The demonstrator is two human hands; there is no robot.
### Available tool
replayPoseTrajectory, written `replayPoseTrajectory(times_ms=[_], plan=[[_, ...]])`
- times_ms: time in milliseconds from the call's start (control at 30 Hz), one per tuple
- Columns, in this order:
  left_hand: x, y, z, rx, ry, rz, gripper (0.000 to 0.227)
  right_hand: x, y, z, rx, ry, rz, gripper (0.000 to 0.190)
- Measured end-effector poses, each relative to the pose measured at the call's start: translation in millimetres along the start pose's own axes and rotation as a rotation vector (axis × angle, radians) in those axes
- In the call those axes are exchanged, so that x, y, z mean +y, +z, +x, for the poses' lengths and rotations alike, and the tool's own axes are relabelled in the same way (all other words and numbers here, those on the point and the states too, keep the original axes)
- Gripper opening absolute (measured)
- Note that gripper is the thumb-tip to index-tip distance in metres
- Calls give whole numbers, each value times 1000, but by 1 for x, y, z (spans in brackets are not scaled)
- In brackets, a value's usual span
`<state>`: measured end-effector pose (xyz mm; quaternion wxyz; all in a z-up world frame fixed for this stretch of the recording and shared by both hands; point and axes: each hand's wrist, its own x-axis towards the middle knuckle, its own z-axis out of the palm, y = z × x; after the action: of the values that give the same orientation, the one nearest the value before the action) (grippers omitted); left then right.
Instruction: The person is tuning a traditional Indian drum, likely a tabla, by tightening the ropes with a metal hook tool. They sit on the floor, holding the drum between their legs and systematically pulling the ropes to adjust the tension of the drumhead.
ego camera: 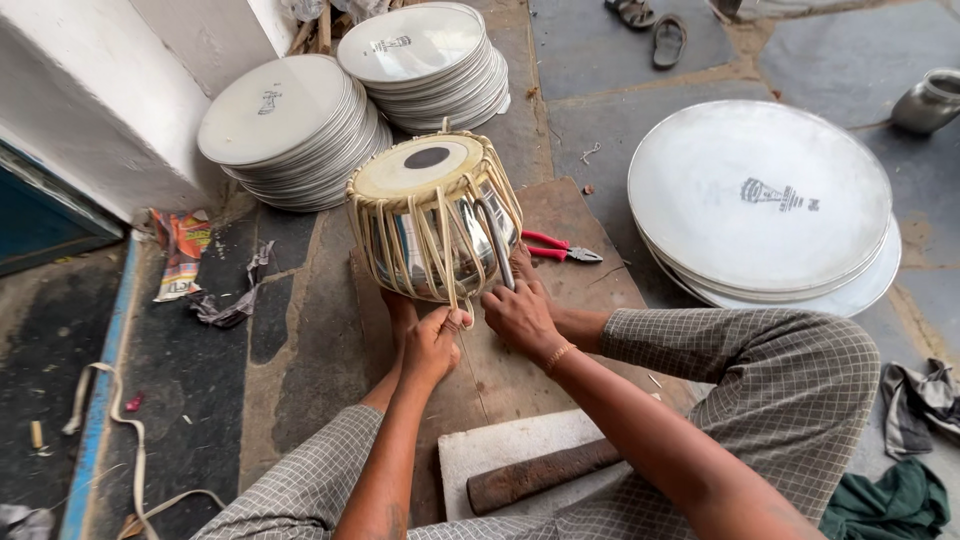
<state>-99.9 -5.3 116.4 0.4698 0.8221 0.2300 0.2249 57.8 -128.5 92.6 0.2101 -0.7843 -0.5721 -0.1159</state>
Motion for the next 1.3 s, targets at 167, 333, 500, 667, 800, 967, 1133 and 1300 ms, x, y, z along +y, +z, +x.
replayPoseTrajectory(times_ms=[167,333,500,667,800,967,1133,1300], plan=[[-20,-9,-1,9,155,5,22,-13,32,9,-17,-140,196,15],[-46,-7,-6,-14,18,144,15,-13,15,-26,-316,-87,1209,24],[-46,25,-18,67,74,144,16,5,-15,-39,-289,382,1585,30],[-45,50,-31,-43,-72,347,29,-9,-28,-37,-238,432,1435,32],[-55,55,-26,-16,-127,345,33,-13,-44,-18,-200,484,1502,36],[-89,57,-27,-4,-111,411,37,-31,-43,-19,-179,505,1567,38],[-101,43,35,467,-145,408,44,-48,-50,-21,-88,537,1347,33],[-95,32,140,84,-312,-216,77,-51,-41,-29,-170,553,1363,24]])
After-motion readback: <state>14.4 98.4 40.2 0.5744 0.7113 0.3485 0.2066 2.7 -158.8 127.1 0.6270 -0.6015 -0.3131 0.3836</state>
